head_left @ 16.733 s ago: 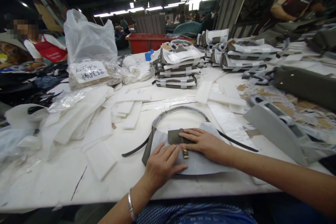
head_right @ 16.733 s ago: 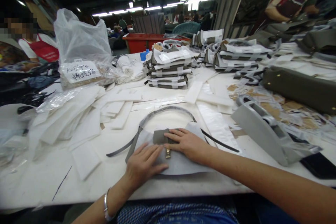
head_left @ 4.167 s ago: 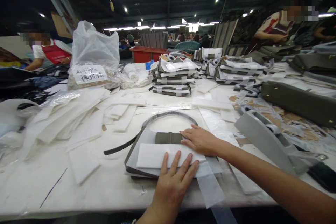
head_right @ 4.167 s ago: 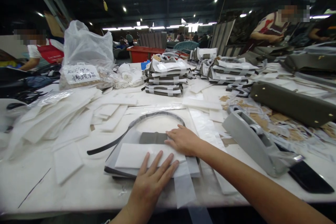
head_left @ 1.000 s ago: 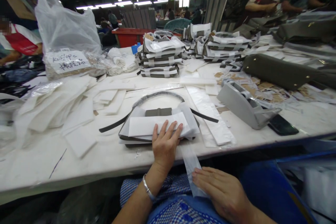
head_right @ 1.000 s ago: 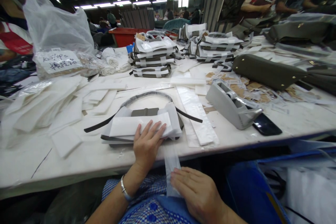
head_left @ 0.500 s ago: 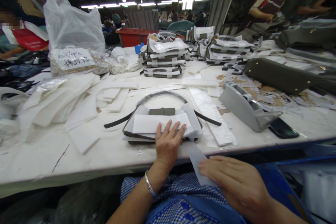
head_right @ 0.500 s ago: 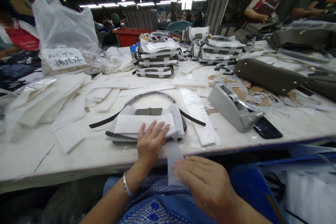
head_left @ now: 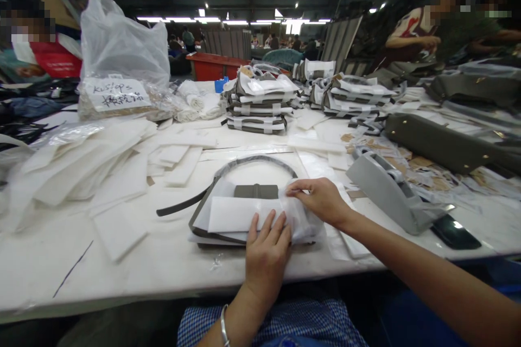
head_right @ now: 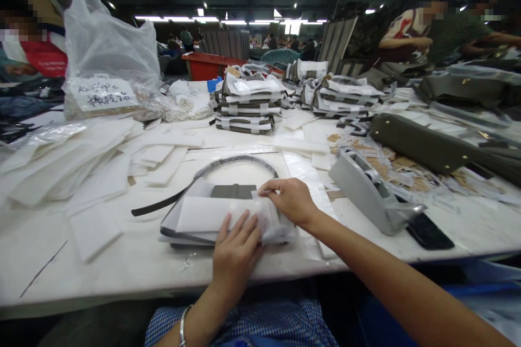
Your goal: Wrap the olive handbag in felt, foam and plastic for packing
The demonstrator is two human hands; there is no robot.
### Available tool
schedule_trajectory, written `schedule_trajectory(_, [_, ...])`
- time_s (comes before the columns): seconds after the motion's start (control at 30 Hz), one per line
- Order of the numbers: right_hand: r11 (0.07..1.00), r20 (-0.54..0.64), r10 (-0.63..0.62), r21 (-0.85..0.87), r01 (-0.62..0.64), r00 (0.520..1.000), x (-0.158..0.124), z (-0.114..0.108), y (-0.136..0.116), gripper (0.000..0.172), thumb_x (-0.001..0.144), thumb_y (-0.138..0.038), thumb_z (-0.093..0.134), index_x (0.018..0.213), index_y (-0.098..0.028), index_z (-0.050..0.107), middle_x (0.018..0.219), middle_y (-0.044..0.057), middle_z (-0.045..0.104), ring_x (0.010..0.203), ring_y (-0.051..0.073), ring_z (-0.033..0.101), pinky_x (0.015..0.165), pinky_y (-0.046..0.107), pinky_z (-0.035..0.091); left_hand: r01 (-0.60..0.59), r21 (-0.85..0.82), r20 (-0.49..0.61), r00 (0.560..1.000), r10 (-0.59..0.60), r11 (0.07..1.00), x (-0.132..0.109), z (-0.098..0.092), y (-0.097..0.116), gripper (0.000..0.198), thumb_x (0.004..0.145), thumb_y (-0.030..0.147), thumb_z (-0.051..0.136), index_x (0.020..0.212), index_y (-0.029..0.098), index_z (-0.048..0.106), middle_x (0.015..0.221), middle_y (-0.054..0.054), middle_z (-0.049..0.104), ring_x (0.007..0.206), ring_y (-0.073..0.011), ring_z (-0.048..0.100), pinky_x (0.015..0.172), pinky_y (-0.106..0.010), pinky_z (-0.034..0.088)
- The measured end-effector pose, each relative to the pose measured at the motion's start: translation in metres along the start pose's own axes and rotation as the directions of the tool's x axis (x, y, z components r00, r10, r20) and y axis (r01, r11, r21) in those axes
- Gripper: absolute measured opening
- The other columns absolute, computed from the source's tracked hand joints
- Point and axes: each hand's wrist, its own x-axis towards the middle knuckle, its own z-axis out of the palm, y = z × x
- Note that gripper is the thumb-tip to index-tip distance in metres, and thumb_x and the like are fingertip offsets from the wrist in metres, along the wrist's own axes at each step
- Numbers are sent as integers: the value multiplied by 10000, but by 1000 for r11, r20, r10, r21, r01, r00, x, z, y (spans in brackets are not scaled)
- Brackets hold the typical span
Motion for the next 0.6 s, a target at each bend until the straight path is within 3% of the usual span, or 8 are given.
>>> schedule_trajectory(0.07, [999,42,28,-23,-27,999,5,10,8,127,857,-227,666,831,-301,766,881,-48,783,866,191,723,804,318,540,-11,-12,-1,1000,11,1000,-1,0,-2,276,955,215,546,1216,188,631,1298,-48,662,1262,-238,568,1172,-489,301])
schedule_trajectory(0.2, [998,25,-53,-39,54,998,5,24,20,75,822,-193,717,775,-248,696,868,-4,723,947,201,632,841,328,497,-28,-18,14,1000,28,999,0,0,-6,314,964,177,481,1254,151,597,1299,-40,662,1242,-221,578,1131,-443,363])
schedule_trajectory(0.33, [998,63,-47,-42,49,997,8,31,28,112,835,-234,729,794,-228,626,889,7,673,952,205,572,841,336,462,-4,7,30,1000,4,1000,7,-6,-7,366,951,148,467,1303,150,568,1240,-62,683,1151,-195,623,1017,-383,473])
schedule_trajectory(0.47, [995,85,40,-92,-32,996,15,34,28,102,855,-266,704,836,-234,610,886,2,647,905,196,565,750,313,428,-39,105,158,987,22,994,16,-10,-7,471,930,219,567,1391,301,515,1414,-58,564,1117,-212,618,926,-378,518])
schedule_trajectory(0.6, [996,63,55,-69,-50,997,23,36,24,83,852,-233,684,849,-226,601,839,1,637,821,179,569,686,298,400,-100,115,238,969,71,988,22,-8,-10,445,906,273,616,1348,287,564,1386,-13,599,1074,-219,599,881,-369,518])
